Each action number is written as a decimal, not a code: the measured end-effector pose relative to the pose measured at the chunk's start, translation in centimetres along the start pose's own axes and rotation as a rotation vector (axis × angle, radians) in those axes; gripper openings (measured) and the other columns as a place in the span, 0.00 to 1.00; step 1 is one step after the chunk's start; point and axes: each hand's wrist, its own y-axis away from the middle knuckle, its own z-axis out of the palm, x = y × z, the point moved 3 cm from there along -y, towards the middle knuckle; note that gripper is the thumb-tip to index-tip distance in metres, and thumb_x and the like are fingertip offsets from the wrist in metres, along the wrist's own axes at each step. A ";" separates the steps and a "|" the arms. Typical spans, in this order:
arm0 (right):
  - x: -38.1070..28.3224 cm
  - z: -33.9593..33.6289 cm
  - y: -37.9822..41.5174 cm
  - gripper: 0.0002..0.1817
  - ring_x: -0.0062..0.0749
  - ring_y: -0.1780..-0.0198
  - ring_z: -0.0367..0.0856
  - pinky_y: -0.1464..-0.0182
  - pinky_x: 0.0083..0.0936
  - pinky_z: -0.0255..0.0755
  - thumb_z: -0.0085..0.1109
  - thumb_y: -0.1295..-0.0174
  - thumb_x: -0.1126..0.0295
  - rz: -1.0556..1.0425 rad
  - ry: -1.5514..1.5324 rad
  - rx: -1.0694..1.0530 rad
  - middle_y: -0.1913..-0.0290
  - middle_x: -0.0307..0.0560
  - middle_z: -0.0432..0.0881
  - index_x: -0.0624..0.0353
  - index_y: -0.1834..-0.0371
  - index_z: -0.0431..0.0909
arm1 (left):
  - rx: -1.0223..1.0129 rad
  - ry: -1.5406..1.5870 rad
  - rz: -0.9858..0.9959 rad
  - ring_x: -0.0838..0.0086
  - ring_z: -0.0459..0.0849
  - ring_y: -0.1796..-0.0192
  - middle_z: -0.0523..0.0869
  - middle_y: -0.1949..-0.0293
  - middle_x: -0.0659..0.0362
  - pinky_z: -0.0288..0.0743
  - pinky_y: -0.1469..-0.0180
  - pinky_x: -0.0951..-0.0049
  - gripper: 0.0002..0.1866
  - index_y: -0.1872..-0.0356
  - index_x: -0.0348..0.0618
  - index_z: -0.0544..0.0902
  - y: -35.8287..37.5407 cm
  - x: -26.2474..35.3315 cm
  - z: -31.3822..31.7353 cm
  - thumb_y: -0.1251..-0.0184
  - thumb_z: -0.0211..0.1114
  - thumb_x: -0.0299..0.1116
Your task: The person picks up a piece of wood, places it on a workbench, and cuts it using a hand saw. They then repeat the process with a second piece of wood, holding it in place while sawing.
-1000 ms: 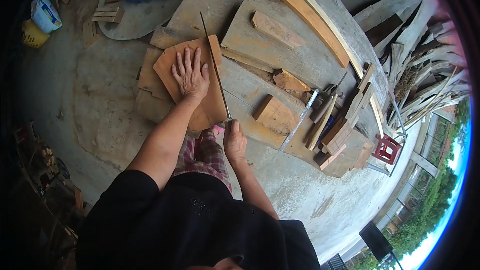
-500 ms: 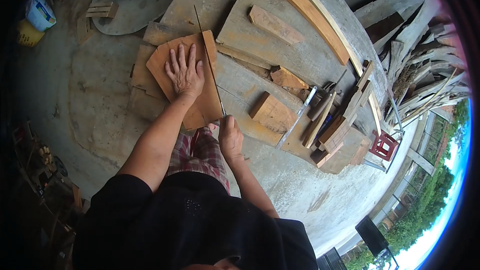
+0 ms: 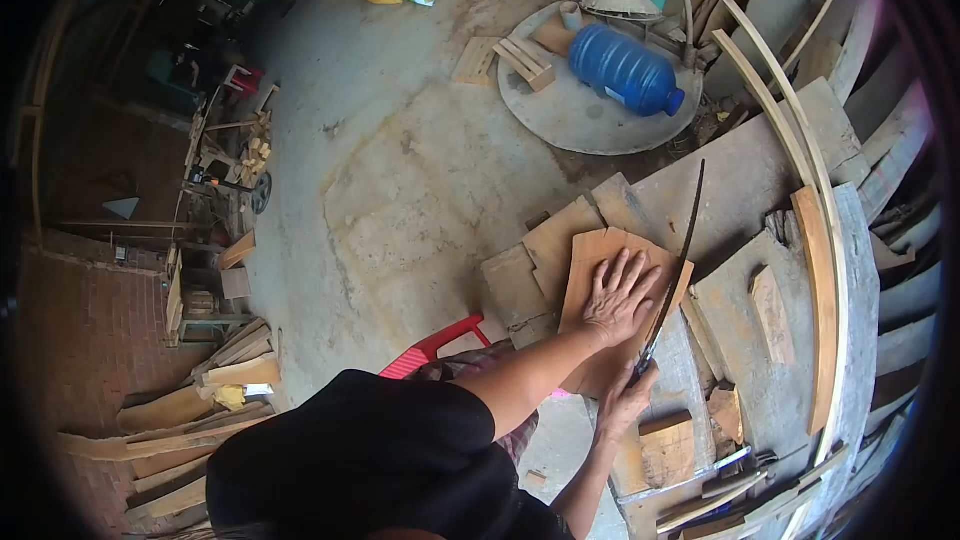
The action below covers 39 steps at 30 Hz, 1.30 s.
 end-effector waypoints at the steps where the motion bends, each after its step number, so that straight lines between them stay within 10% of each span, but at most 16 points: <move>1: 0.5 0.0 0.1 0.18 0.49 0.69 0.76 0.63 0.40 0.71 0.49 0.26 0.63 -0.033 -0.027 0.013 0.66 0.62 0.79 0.62 0.41 0.67 | 0.023 -0.005 0.004 0.53 0.39 0.20 0.47 0.21 0.54 0.34 0.25 0.45 0.33 0.24 0.57 0.56 0.0 0.0 -0.2 0.29 0.52 0.47; 8: 1.3 0.4 0.1 0.21 0.23 0.81 0.67 0.80 0.25 0.64 0.41 0.23 0.55 0.154 -0.191 -0.064 0.79 0.42 0.69 0.59 0.38 0.66 | -0.067 0.040 -0.030 0.52 0.38 0.20 0.46 0.21 0.53 0.33 0.24 0.45 0.33 0.24 0.55 0.56 -0.1 0.1 -0.7 0.29 0.51 0.46; 17: 1.2 -1.3 5.9 0.27 0.45 0.81 0.71 0.76 0.44 0.61 0.37 0.24 0.50 0.133 0.089 0.067 0.83 0.55 0.69 0.65 0.68 0.69 | -0.109 0.069 -0.048 0.53 0.37 0.20 0.44 0.21 0.54 0.33 0.24 0.46 0.33 0.24 0.55 0.56 -0.2 0.0 -0.6 0.28 0.50 0.46; 28: 0.9 -1.7 6.1 0.28 0.39 0.82 0.72 0.77 0.39 0.64 0.37 0.24 0.50 0.153 0.068 0.074 0.84 0.52 0.72 0.67 0.65 0.74 | -0.144 0.035 -0.058 0.56 0.35 0.20 0.43 0.20 0.56 0.28 0.25 0.47 0.33 0.23 0.59 0.52 -0.2 -0.1 -0.3 0.27 0.48 0.48; 34: -1.3 -0.4 2.7 0.27 0.61 0.72 0.75 0.68 0.50 0.66 0.38 0.24 0.53 0.101 0.125 0.116 0.75 0.66 0.77 0.70 0.66 0.73 | -0.085 -0.011 -0.031 0.54 0.35 0.20 0.42 0.20 0.55 0.29 0.25 0.46 0.33 0.23 0.58 0.52 -0.1 -0.2 0.5 0.27 0.48 0.48; 39: 1.4 -0.1 2.6 0.30 0.40 0.82 0.73 0.75 0.39 0.67 0.37 0.24 0.48 0.134 0.093 0.067 0.84 0.51 0.72 0.67 0.67 0.73 | -0.079 0.011 -0.029 0.54 0.36 0.20 0.43 0.21 0.54 0.29 0.25 0.46 0.33 0.23 0.58 0.53 0.2 -0.1 0.2 0.27 0.49 0.47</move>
